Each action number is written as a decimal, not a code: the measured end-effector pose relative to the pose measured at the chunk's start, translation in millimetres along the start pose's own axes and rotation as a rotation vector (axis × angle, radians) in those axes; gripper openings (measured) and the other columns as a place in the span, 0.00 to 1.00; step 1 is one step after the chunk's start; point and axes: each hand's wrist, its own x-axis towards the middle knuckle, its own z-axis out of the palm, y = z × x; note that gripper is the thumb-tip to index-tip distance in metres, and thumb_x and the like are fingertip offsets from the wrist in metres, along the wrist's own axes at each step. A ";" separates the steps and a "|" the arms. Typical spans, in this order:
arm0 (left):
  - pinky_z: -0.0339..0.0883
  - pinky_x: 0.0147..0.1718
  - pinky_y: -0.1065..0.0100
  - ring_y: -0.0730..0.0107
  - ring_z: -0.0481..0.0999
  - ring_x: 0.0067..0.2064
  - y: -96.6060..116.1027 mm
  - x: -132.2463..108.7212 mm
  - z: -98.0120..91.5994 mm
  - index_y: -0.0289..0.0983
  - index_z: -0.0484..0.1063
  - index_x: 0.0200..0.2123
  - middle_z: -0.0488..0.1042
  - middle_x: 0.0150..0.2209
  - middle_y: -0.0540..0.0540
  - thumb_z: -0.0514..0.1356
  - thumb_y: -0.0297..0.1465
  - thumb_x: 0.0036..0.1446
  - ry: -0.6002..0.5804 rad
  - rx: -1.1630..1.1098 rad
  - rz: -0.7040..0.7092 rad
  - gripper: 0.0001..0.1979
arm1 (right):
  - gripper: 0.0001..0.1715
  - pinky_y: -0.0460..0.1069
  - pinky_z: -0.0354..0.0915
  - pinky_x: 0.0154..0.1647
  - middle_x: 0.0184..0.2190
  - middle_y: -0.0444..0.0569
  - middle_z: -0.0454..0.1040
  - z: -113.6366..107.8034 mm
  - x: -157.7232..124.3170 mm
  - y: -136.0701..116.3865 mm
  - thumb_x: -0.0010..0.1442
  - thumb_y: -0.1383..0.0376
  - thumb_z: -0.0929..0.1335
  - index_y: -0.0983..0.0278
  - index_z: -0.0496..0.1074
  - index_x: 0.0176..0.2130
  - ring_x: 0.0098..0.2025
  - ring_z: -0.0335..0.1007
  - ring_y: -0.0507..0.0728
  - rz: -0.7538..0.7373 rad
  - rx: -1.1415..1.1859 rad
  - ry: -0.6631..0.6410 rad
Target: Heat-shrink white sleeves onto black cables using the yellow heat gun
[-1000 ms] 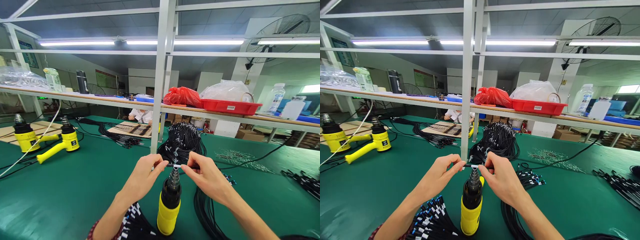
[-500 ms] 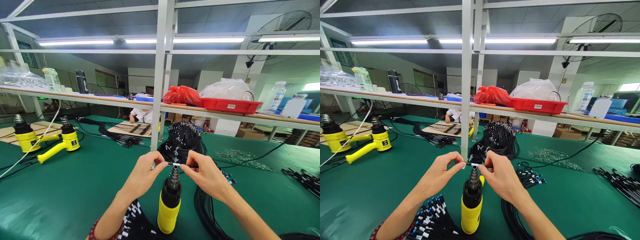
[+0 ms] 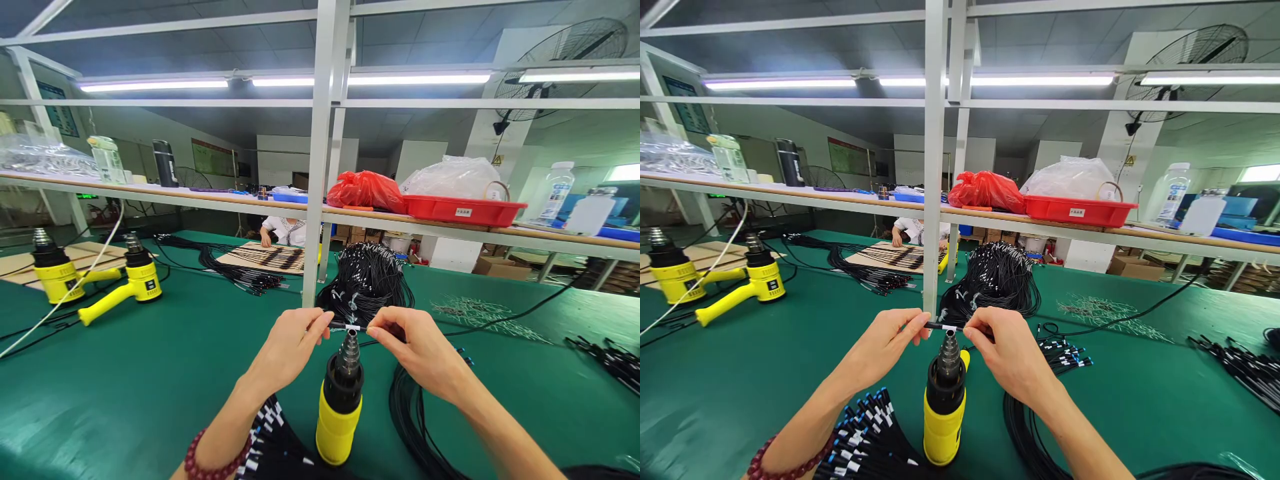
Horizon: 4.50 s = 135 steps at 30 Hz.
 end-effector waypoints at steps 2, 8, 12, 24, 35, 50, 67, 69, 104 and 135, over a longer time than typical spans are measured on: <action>0.57 0.29 0.69 0.68 0.69 0.29 -1.7 0.4 1.6 0.38 0.69 0.25 0.71 0.24 0.51 0.45 0.43 0.67 0.001 -0.019 0.015 0.25 | 0.12 0.47 0.58 0.28 0.24 0.42 0.73 0.1 0.6 0.7 0.62 0.65 0.64 0.62 0.72 0.28 0.27 0.65 0.53 0.003 0.006 0.000; 0.56 0.28 0.71 0.69 0.68 0.31 0.5 0.3 1.3 0.38 0.69 0.29 0.72 0.28 0.52 0.52 0.40 0.64 0.019 -0.083 0.027 0.16 | 0.09 0.47 0.59 0.28 0.24 0.42 0.72 0.9 2.1 4.4 0.60 0.66 0.66 0.63 0.72 0.28 0.27 0.65 0.53 0.018 0.037 0.005; 0.56 0.28 0.71 0.69 0.68 0.32 5.1 -1.5 -1.6 0.38 0.70 0.33 0.73 0.31 0.52 0.54 0.37 0.63 0.041 -0.100 0.001 0.11 | 0.11 0.47 0.59 0.28 0.25 0.43 0.74 -1.0 0.1 2.6 0.62 0.64 0.65 0.62 0.74 0.30 0.27 0.67 0.53 0.020 0.022 -0.013; 0.54 0.26 0.69 0.70 0.66 0.27 0.2 1.5 1.2 0.37 0.68 0.25 0.70 0.24 0.52 0.50 0.43 0.64 0.032 -0.069 -0.006 0.20 | 0.14 0.47 0.58 0.28 0.25 0.43 0.74 -2.3 0.4 2.5 0.63 0.64 0.64 0.63 0.75 0.29 0.27 0.64 0.53 -0.011 -0.042 -0.017; 0.61 0.35 0.68 0.68 0.71 0.35 7.6 2.3 2.1 0.39 0.71 0.32 0.74 0.32 0.52 0.58 0.32 0.58 0.123 -0.133 0.007 0.04 | 0.09 0.47 0.58 0.28 0.23 0.42 0.70 1.3 1.9 8.6 0.59 0.65 0.67 0.62 0.71 0.27 0.27 0.62 0.52 -0.001 0.001 0.008; 0.58 0.36 0.69 0.69 0.68 0.36 4.0 3.4 5.3 0.39 0.69 0.33 0.72 0.32 0.53 0.52 0.38 0.65 0.118 -0.058 0.032 0.12 | 0.18 0.47 0.51 0.25 0.21 0.42 0.68 2.1 2.4 6.5 0.63 0.58 0.62 0.62 0.69 0.25 0.24 0.59 0.52 0.051 -0.039 0.005; 0.55 0.57 0.58 0.62 0.70 0.51 -154.5 -84.7 60.7 0.43 0.76 0.35 0.75 0.41 0.50 0.62 0.26 0.50 -0.507 0.325 -0.277 0.08 | 0.31 0.53 0.66 0.23 0.26 0.59 0.80 -19.4 -91.6 228.5 0.43 0.39 0.65 0.64 0.75 0.27 0.25 0.75 0.63 0.859 0.039 0.084; 0.52 0.59 0.57 0.62 0.69 0.53 -152.5 -89.3 64.9 0.44 0.76 0.35 0.74 0.44 0.50 0.63 0.29 0.52 -0.528 0.309 -0.251 0.06 | 0.32 0.53 0.66 0.25 0.26 0.56 0.80 -18.8 -87.8 221.5 0.43 0.39 0.64 0.63 0.75 0.29 0.27 0.76 0.63 0.787 0.001 0.050; 0.56 0.55 0.66 0.67 0.72 0.39 61.4 -45.8 -27.3 0.46 0.73 0.37 0.75 0.36 0.54 0.54 0.31 0.66 -0.265 0.339 0.432 0.08 | 0.09 0.46 0.67 0.29 0.28 0.43 0.74 -11.5 -53.5 -41.6 0.66 0.61 0.60 0.57 0.65 0.35 0.28 0.69 0.54 -0.110 0.178 -0.269; 0.53 0.25 0.71 0.71 0.63 0.26 3.9 0.9 -0.9 0.37 0.66 0.24 0.67 0.24 0.52 0.49 0.44 0.64 0.015 -0.055 -0.023 0.21 | 0.14 0.46 0.50 0.23 0.21 0.39 0.63 3.1 5.1 -5.4 0.62 0.64 0.63 0.61 0.59 0.25 0.23 0.55 0.50 0.016 -0.033 -0.026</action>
